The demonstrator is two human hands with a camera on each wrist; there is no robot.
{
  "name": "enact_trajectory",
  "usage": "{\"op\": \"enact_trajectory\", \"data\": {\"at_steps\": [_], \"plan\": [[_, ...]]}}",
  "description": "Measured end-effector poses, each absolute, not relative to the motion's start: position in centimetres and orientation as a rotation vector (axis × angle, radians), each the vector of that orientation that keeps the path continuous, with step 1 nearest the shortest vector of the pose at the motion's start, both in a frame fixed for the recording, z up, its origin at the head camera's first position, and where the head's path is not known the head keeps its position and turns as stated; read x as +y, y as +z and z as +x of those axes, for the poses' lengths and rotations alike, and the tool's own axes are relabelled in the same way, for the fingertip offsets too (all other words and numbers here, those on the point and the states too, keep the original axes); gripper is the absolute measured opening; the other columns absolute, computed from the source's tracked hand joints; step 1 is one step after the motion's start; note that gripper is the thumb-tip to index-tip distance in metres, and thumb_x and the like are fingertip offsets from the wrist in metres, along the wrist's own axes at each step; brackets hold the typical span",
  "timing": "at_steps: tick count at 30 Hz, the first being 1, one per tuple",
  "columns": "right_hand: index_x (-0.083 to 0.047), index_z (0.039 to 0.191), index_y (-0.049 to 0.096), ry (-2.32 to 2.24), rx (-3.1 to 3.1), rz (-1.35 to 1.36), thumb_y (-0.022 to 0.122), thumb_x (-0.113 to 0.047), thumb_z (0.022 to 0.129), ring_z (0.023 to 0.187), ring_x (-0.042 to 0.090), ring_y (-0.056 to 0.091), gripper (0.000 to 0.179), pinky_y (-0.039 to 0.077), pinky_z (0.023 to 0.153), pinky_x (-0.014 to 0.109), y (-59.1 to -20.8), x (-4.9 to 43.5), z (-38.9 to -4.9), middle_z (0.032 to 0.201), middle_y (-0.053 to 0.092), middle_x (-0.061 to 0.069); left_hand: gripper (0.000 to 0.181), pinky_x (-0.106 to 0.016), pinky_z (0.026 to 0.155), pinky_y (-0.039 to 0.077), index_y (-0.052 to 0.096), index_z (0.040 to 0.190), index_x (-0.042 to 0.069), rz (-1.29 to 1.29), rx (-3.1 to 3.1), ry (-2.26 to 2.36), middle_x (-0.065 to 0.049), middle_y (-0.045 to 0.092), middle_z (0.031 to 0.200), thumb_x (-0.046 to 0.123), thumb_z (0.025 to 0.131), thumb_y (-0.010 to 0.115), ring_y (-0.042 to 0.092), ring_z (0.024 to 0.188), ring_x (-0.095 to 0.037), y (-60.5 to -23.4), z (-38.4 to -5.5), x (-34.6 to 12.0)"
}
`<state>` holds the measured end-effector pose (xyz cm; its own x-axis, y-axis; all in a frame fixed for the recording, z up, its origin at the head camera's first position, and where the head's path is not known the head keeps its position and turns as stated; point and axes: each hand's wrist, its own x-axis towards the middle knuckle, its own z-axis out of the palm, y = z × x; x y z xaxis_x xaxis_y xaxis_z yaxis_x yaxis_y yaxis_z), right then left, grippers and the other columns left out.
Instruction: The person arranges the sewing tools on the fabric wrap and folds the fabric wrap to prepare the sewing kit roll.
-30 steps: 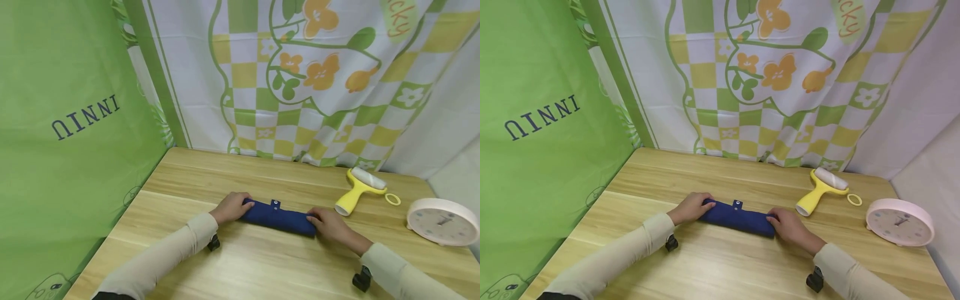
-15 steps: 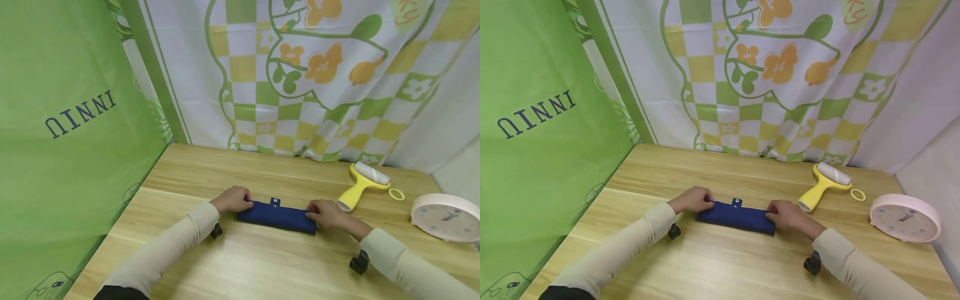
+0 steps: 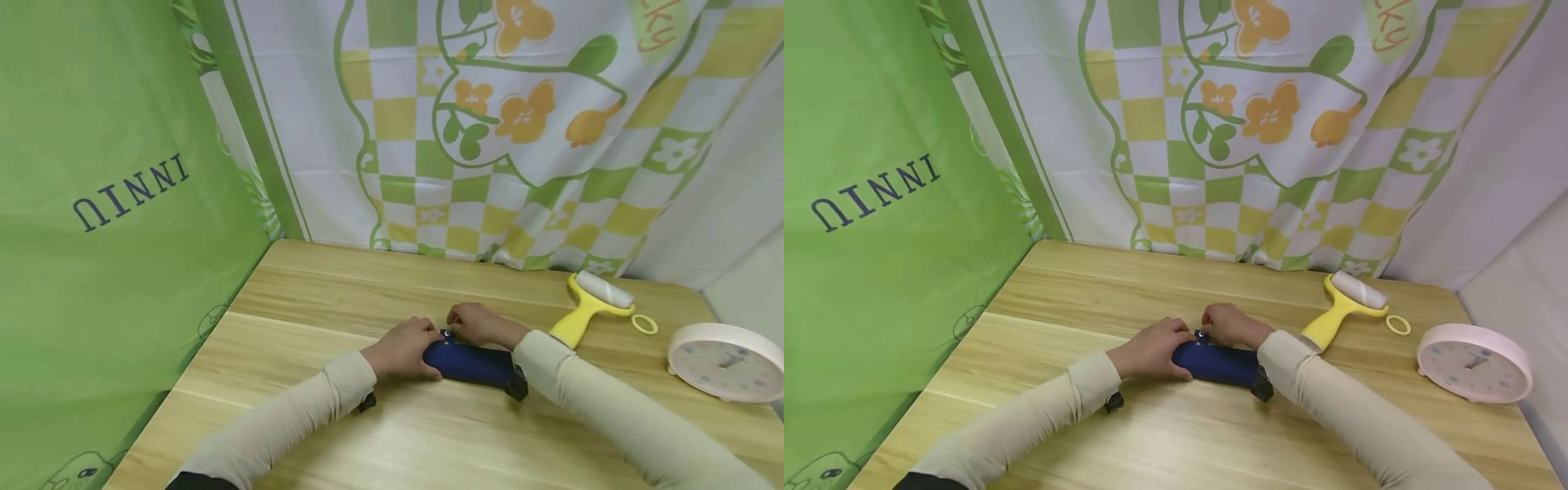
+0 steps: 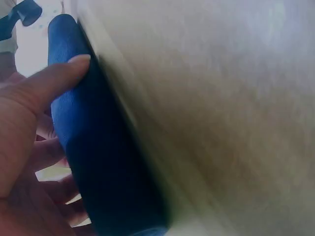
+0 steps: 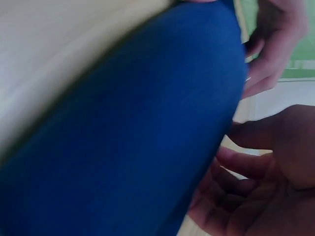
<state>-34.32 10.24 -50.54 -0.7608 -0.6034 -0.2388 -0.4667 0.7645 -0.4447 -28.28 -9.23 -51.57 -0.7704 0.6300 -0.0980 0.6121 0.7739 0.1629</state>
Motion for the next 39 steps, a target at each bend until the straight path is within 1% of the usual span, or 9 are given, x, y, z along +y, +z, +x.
{"op": "enact_trajectory", "data": {"at_steps": [3,5,8,11,20,25,29,33,39], "plan": [[-0.004,0.094,0.067,-0.527,2.523,-0.767,0.064,-0.016,0.096,0.076,0.016,0.061,0.013,0.05,0.069,0.028,-50.4,9.6,-34.4,0.087,0.068,0.006,0.075,-0.023,0.089,0.049,0.06,0.139,0.019,1.014,2.845,0.264,0.002,0.057,0.119,0.061,0.079,0.076,0.052,0.102,-0.011,-52.4,-28.3,-9.7],[-0.005,0.09,0.067,-0.553,2.499,-0.734,0.066,-0.015,0.094,0.07,0.013,0.057,0.011,0.046,0.064,0.023,-50.4,9.4,-34.5,0.081,0.065,0.002,0.078,-0.022,0.086,0.048,0.059,0.14,0.017,1.034,2.86,0.325,0.001,0.055,0.117,0.06,0.078,0.079,0.051,0.098,-0.01,-52.7,-28.3,-9.9],[-0.006,0.086,0.066,-0.634,2.504,-0.721,0.068,-0.012,0.092,0.061,0.01,0.054,0.009,0.043,0.057,0.021,-50.3,9.6,-34.6,0.074,0.063,0.0,0.073,-0.023,0.089,0.05,0.06,0.134,0.015,1.072,2.884,0.39,0.001,0.055,0.117,0.056,0.078,0.081,0.054,0.101,-0.01,-52.7,-28.2,-10.2],[-0.005,0.085,0.067,-0.777,2.504,-0.739,0.07,-0.01,0.091,0.057,0.009,0.053,0.009,0.043,0.056,0.022,-50.3,9.9,-34.4,0.07,0.063,0.001,0.063,-0.025,0.095,0.051,0.066,0.125,0.016,1.087,2.912,0.38,0.003,0.061,0.117,0.054,0.078,0.081,0.058,0.108,-0.011,-52.3,-28.2,-10.2],[-0.008,0.085,0.069,-0.971,2.683,-0.903,0.073,-0.009,0.09,0.066,0.003,0.058,0.006,0.047,0.061,0.02,-51.3,10.7,-31.5,0.074,0.07,0.001,0.057,-0.022,0.094,0.052,0.072,0.118,0.018,1.042,2.872,0.386,0.007,0.068,0.115,0.055,0.076,0.082,0.066,0.106,-0.008,-52.2,-28.4,-10.2],[-0.008,0.089,0.072,-0.974,2.695,-0.969,0.073,-0.013,0.09,0.07,0.002,0.061,0.006,0.049,0.064,0.02,-51.3,10.9,-30.5,0.078,0.072,0.0,0.057,-0.024,0.093,0.053,0.072,0.116,0.016,0.998,2.858,0.437,0.006,0.071,0.114,0.055,0.076,0.082,0.067,0.106,-0.01,-52.2,-28.5,-10.1],[-0.005,0.095,0.072,-0.962,2.653,-0.968,0.074,-0.016,0.09,0.073,0.003,0.062,0.012,0.05,0.066,0.019,-51.2,10.9,-30.4,0.082,0.073,0.002,0.058,-0.027,0.094,0.053,0.073,0.115,0.015,0.971,2.871,0.448,0.005,0.073,0.113,0.055,0.075,0.083,0.067,0.105,-0.011,-52.3,-28.5,-10.1],[-0.005,0.093,0.074,-0.937,2.612,-0.917,0.075,-0.018,0.09,0.071,0.002,0.06,0.013,0.049,0.065,0.019,-51.1,10.9,-30.9,0.082,0.074,0.002,0.058,-0.032,0.094,0.053,0.074,0.114,0.017,0.963,2.907,0.423,0.006,0.074,0.111,0.058,0.074,0.082,0.067,0.106,-0.012,-52.5,-28.5,-10.1],[-0.007,0.093,0.076,-0.888,2.547,-0.988,0.073,-0.019,0.092,0.071,0.002,0.06,0.012,0.049,0.065,0.019,-51.0,11.3,-31.8,0.084,0.075,0.002,0.06,-0.03,0.092,0.053,0.075,0.113,0.019,0.927,2.929,0.417,0.008,0.074,0.109,0.063,0.072,0.081,0.065,0.106,-0.011,-52.7,-28.7,-10.4]]}}
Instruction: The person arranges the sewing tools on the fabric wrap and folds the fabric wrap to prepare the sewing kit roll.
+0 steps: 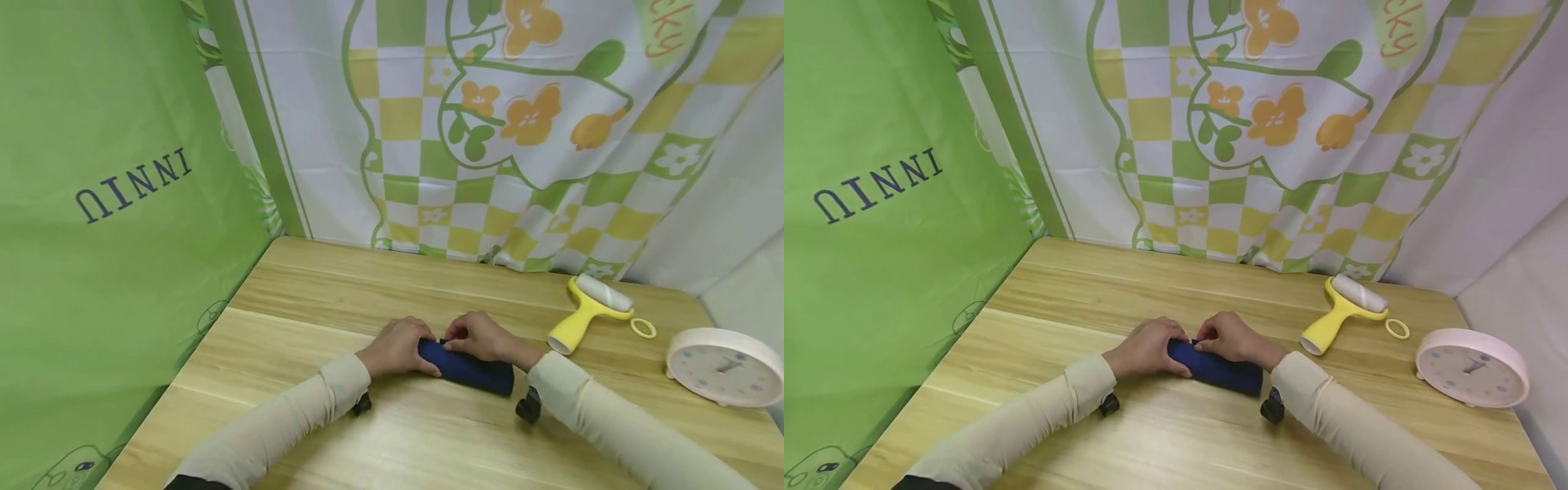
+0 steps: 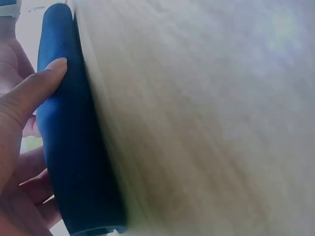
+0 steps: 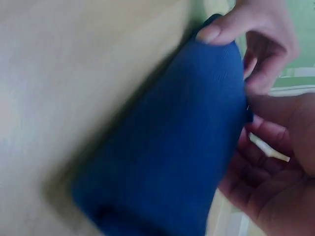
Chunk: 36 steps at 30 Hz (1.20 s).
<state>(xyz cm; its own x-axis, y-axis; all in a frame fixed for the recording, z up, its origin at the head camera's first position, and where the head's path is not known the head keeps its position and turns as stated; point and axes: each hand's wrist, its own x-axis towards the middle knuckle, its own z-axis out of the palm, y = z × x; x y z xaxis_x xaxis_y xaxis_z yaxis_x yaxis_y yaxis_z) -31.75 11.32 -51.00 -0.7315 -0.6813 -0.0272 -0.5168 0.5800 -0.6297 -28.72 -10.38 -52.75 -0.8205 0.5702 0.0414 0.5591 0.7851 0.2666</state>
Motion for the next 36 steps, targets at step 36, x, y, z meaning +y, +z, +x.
{"op": "enact_trajectory", "data": {"at_steps": [36], "plan": [[-0.004,0.121,0.067,-0.379,2.705,-1.062,0.086,-0.045,0.075,0.097,0.02,0.067,0.065,0.056,0.083,0.039,-50.8,16.9,-28.2,0.111,0.069,0.006,0.076,-0.029,0.098,0.052,0.068,0.124,0.015,1.107,2.835,0.152,0.002,0.065,0.119,0.069,0.071,0.077,0.06,0.109,-0.013,-53.1,-29.6,-14.0]]}}
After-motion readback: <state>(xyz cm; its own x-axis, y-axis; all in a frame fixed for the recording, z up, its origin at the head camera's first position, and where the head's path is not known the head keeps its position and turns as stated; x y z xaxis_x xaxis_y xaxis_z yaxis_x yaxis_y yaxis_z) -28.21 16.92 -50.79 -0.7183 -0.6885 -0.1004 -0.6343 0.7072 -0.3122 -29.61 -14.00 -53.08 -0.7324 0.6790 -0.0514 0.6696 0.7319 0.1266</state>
